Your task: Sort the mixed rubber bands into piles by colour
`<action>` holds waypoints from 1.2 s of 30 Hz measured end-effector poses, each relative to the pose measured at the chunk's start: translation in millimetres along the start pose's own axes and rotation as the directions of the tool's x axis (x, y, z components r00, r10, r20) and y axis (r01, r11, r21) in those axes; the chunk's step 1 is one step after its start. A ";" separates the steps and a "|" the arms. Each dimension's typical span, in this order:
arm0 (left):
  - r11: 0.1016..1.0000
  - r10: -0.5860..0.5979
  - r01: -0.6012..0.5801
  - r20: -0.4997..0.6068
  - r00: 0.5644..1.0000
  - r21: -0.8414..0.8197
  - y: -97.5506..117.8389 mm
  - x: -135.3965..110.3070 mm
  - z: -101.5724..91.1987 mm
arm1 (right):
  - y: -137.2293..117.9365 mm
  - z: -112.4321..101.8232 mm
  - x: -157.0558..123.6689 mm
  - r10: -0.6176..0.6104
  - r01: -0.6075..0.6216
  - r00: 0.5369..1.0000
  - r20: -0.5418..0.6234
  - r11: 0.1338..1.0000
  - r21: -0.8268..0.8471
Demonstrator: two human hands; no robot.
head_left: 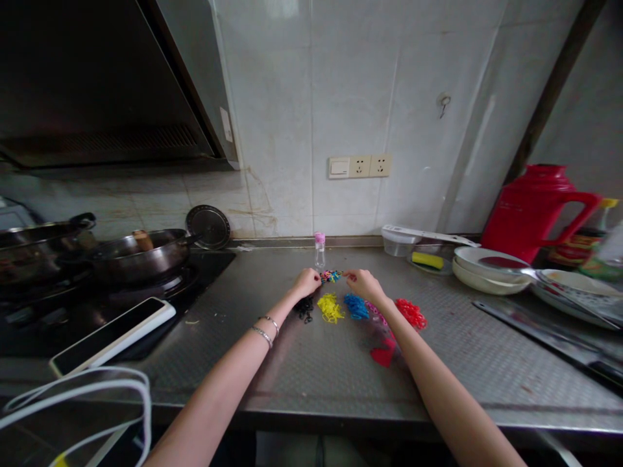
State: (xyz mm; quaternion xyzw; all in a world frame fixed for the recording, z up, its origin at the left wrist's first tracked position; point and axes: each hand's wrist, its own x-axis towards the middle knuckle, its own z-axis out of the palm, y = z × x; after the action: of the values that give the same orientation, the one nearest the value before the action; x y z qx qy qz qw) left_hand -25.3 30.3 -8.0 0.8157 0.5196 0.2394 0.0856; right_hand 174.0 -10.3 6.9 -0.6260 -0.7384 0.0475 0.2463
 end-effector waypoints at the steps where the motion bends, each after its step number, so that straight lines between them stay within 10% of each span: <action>1: 1.000 -0.001 0.001 -0.015 1.000 -0.003 0.2 1.0 -0.8 | 0.2 0.0 0.1 0.001 -0.001 1.000 0.000 1.000 0.002; 21: 0.957 -0.163 0.126 -0.125 0.979 -0.260 -5.0 6.6 -20.6 | 1.8 0.2 -0.8 -0.011 0.011 1.000 0.000 1.000 -0.002; 36: 0.966 0.053 0.000 0.198 0.979 -0.257 32.3 -38.2 -25.8 | 5.3 4.2 1.3 0.013 -0.014 1.000 -0.007 1.000 -0.023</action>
State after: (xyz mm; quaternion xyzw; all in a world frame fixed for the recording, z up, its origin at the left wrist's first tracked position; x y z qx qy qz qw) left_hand -24.8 -20.9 15.5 0.8249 0.4618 0.2211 0.2395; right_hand 176.8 -7.0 1.6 -0.6340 -0.7337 0.0384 0.2414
